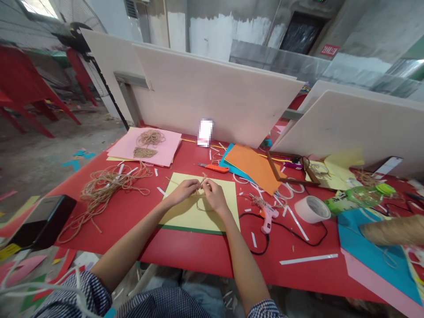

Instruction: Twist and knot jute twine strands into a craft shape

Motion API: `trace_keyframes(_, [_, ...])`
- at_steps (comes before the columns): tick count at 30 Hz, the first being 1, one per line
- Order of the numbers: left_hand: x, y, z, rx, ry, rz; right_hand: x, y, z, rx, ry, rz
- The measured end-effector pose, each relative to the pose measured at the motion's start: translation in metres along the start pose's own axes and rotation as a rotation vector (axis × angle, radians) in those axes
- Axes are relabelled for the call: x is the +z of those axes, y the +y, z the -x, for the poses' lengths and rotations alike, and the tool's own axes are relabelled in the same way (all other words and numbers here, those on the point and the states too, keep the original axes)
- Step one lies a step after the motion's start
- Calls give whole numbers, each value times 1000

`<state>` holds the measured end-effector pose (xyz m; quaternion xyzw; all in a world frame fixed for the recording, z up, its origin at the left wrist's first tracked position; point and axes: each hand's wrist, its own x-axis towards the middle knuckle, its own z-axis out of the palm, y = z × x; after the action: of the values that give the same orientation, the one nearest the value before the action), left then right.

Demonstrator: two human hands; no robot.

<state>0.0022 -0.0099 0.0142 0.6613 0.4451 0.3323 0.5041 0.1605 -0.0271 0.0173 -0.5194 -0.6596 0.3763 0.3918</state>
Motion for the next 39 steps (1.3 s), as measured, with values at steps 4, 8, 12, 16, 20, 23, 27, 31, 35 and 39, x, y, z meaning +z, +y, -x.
trace_keyframes(4, [-1,-4,0,33,-26,-107,-5,2,0,-37,-85,53])
trace_keyframes(8, [-2,-7,-2,63,17,-146,-8,2,1,-86,-96,133])
trace_keyframes(12, [-1,-12,-4,6,194,-45,-7,-2,4,-209,-44,411])
trace_keyframes(16, [1,-14,-3,-81,-6,89,-5,-2,5,-243,-6,671])
trace_keyframes(20, [5,-9,-2,23,70,-96,2,1,6,-227,116,654])
trace_keyframes(23, [10,-5,2,60,198,-346,10,3,8,-150,233,481])
trace_keyframes(27, [20,-3,7,83,265,-567,21,4,7,6,296,171])
trace_keyframes(31, [27,-3,10,60,282,-660,26,6,5,87,279,-86])
trace_keyframes(35, [28,-2,10,14,296,-669,28,8,4,105,269,-146])
trace_keyframes(39, [29,0,11,-3,302,-693,31,11,4,87,320,-130])
